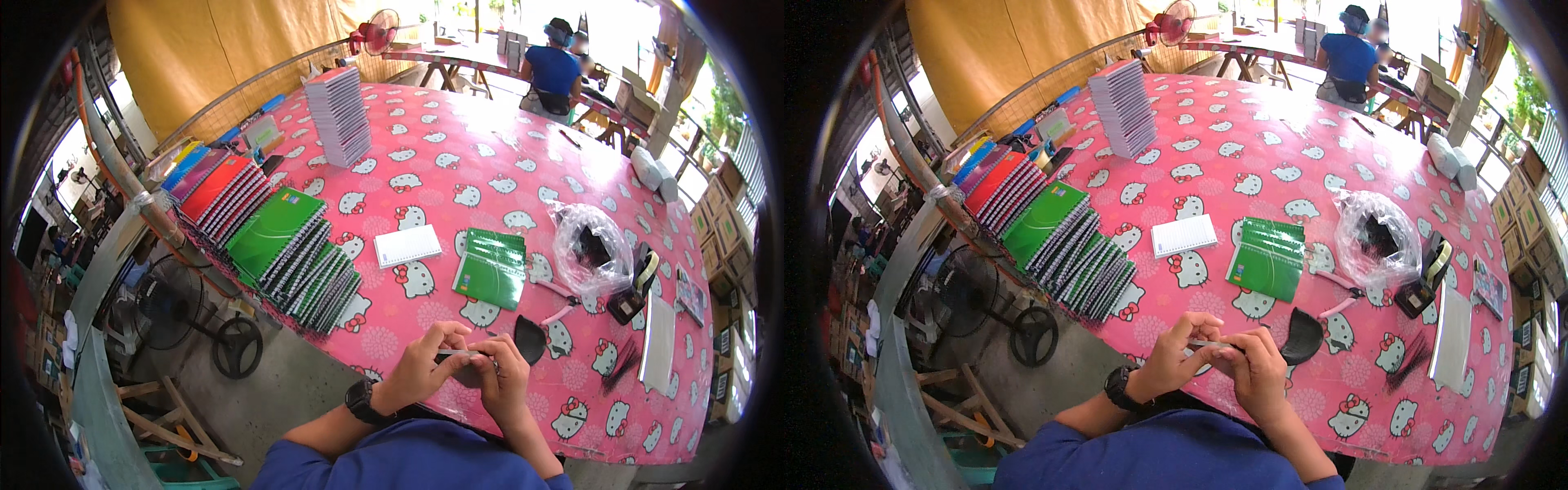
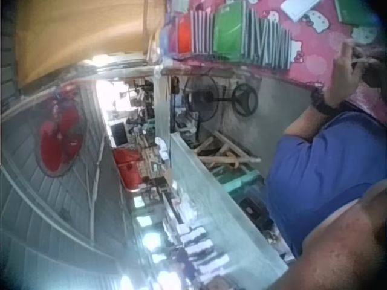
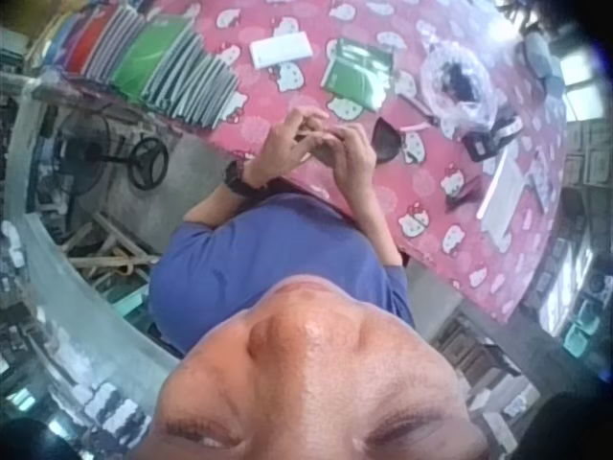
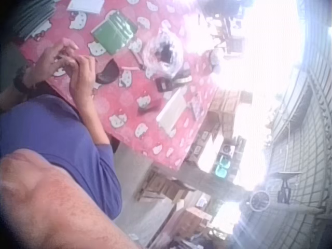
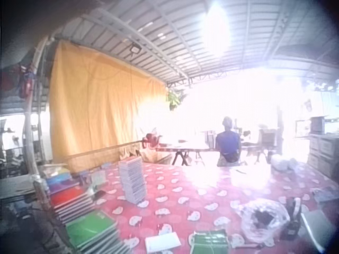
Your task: The person manually assembles notebooks by picking up a green cover and a stack of paper, aligning them, and inserting a spiral binding wire into the pre-punched holes by hand.
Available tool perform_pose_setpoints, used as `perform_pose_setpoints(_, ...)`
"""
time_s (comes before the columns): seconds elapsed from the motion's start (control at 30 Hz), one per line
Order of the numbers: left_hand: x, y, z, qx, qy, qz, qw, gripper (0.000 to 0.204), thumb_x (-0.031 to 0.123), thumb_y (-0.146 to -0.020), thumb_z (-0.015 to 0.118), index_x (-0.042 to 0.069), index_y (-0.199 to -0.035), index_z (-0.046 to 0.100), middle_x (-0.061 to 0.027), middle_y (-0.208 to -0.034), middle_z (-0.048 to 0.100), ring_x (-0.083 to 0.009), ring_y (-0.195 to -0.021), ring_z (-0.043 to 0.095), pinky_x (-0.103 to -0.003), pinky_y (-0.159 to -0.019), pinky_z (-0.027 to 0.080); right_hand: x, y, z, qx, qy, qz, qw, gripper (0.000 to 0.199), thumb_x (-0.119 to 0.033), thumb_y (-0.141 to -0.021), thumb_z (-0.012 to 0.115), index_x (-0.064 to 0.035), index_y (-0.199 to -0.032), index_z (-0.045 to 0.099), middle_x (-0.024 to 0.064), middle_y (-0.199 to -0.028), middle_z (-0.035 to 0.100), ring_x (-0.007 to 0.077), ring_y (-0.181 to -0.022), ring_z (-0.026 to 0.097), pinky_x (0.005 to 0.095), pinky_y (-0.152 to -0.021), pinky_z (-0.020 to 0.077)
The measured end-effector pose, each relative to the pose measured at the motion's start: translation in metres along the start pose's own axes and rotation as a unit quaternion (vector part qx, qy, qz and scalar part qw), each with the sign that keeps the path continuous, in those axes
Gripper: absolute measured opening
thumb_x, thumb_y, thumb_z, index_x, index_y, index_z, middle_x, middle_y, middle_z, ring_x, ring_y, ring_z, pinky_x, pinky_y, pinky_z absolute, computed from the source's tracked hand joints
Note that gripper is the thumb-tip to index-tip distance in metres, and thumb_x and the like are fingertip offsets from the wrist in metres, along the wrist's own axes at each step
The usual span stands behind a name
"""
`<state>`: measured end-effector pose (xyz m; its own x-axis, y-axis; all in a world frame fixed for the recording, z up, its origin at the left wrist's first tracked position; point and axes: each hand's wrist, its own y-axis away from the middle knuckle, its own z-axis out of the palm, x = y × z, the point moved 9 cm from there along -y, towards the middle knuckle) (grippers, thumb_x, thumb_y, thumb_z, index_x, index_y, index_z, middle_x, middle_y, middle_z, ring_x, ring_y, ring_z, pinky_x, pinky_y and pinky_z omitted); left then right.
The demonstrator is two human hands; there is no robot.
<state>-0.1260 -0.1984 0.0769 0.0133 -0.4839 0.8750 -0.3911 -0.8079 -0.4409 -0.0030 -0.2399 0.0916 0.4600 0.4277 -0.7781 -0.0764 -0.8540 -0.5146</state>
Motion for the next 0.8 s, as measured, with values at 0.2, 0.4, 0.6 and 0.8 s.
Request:
perform_pose_setpoints(0.2, 0.032, -0.004, -0.104, 0.163, -0.168, 0.070, 0.970, 0.032, 0.017, -0.093, 0.056, 0.004, -0.122, 0.050, -0.0072, -0.104, 0.060, -0.0169, -0.088, 0.059, -0.029, -0.077, 0.049, 0.007, -0.008, -0.006, -0.057, -0.045, -0.011, 0.997, 0.061, -0.039, -0.083, 0.065, 0.0003, -0.126, 0.046, 0.0188, -0.124, 0.049, 0.0339, -0.114, 0.045, 0.0427, -0.099, 0.0342)
perform_pose_setpoints(0.4, 0.079, 0.012, -0.288, 0.464, -0.149, 0.109, 0.866, 0.034, 0.019, -0.096, 0.052, 0.003, -0.126, 0.050, -0.0030, -0.093, 0.057, -0.0107, -0.068, 0.053, -0.025, -0.063, 0.046, 0.079, 0.008, -0.012, -0.183, 0.391, 0.057, 0.900, 0.068, -0.027, -0.070, 0.075, -0.0123, -0.130, 0.047, 0.0173, -0.139, 0.038, 0.0383, -0.125, 0.035, 0.0468, -0.105, 0.0277)
perform_pose_setpoints(0.6, 0.078, 0.001, -0.282, 0.389, -0.693, 0.093, 0.600, 0.032, 0.026, -0.091, 0.060, 0.006, -0.116, 0.062, -0.0108, -0.104, 0.057, -0.0223, -0.082, 0.056, -0.034, -0.070, 0.046, 0.115, 0.039, -0.030, -0.094, 0.308, 0.071, 0.944, 0.032, -0.018, -0.067, 0.076, -0.0078, -0.095, 0.066, 0.0071, -0.109, 0.062, 0.0322, -0.112, 0.047, 0.0459, -0.097, 0.0353)
perform_pose_setpoints(0.8, 0.091, -0.005, -0.156, 0.368, -0.430, 0.250, 0.786, 0.021, 0.014, -0.087, 0.063, 0.000, -0.103, 0.063, -0.0112, -0.096, 0.060, -0.0207, -0.083, 0.056, -0.032, -0.071, 0.044, 0.117, 0.010, -0.068, 0.055, 0.218, 0.066, 0.972, 0.018, -0.013, -0.074, 0.072, -0.0036, -0.087, 0.065, 0.0092, -0.090, 0.065, 0.0299, -0.091, 0.055, 0.0401, -0.082, 0.0439)
